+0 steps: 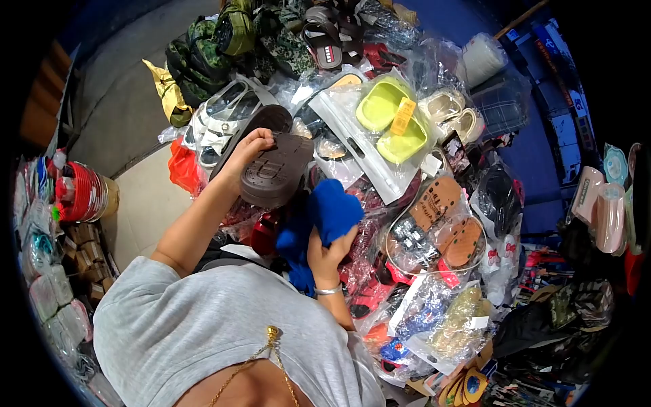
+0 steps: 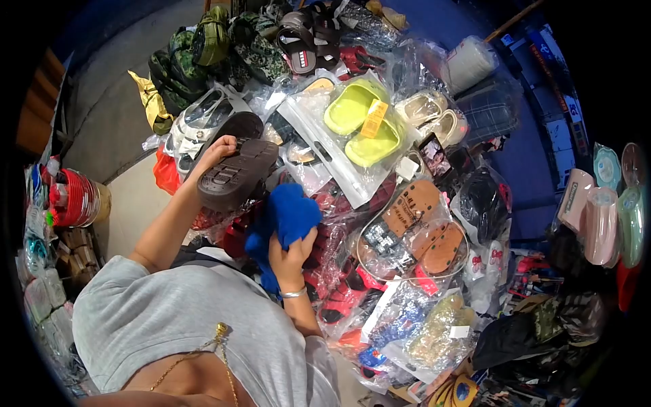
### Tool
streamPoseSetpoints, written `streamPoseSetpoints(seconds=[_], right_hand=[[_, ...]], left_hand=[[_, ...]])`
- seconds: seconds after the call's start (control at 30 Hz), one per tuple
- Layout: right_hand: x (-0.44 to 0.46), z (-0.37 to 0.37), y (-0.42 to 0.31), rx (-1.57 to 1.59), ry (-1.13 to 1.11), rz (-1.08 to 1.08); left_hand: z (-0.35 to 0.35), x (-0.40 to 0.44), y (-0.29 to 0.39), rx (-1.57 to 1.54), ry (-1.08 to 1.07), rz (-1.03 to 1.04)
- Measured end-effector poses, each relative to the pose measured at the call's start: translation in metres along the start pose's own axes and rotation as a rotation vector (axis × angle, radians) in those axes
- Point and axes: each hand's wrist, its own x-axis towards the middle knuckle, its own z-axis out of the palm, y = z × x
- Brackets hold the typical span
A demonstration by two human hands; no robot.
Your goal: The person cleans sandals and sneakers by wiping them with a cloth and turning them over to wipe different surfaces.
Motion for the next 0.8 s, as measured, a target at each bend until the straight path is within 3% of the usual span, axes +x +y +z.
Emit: streamPoseSetpoints(seconds=[0.07,0.17,0.23,0.33,0.47,0.57,0.6,0.67,0.73,0.8], right_hand=[[0.008,-0.005,-0.022,0.132,0.016,-0.074],[0.028,0.007,-0.032,0.043,-0.114,-0.414],[0.027,0.023,-0.021,0.022,-0.112,-0.419],[0.028,0.033,-0.006,0.037,-0.171,-0.341],[0.045,0.021,0.012,0.048,-0.175,-0.016],[0.056,0.011,-0.027,0.069,-0.004,-0.156],[0.056,0.011,-0.037,0.136,-0.016,-0.114],[0.057,0.015,-0.025,-0.04,-0.176,-0.453],[0.057,0.029,-0.003,-0.107,-0.179,-0.453],[0.07,0.034,0.012,0.044,-0.119,-0.156]], left_hand=[[0.006,-0.005,-0.005,-0.041,-0.008,0.033],[0.003,-0.002,-0.014,0.08,-0.118,0.019],[-0.011,0.0,-0.016,0.183,-0.191,0.075],[-0.018,-0.016,-0.001,-0.009,-0.183,0.043],[-0.024,-0.025,0.01,-0.297,-0.286,-0.01],[-0.029,-0.022,0.011,-0.543,-0.449,-0.018],[-0.033,-0.022,0.008,-0.622,-0.523,-0.04],[-0.037,-0.02,-0.004,-0.627,-0.521,-0.039],[-0.023,-0.031,-0.005,-0.637,-0.567,-0.036],[-0.018,-0.041,0.004,-0.611,-0.493,-0.068]])
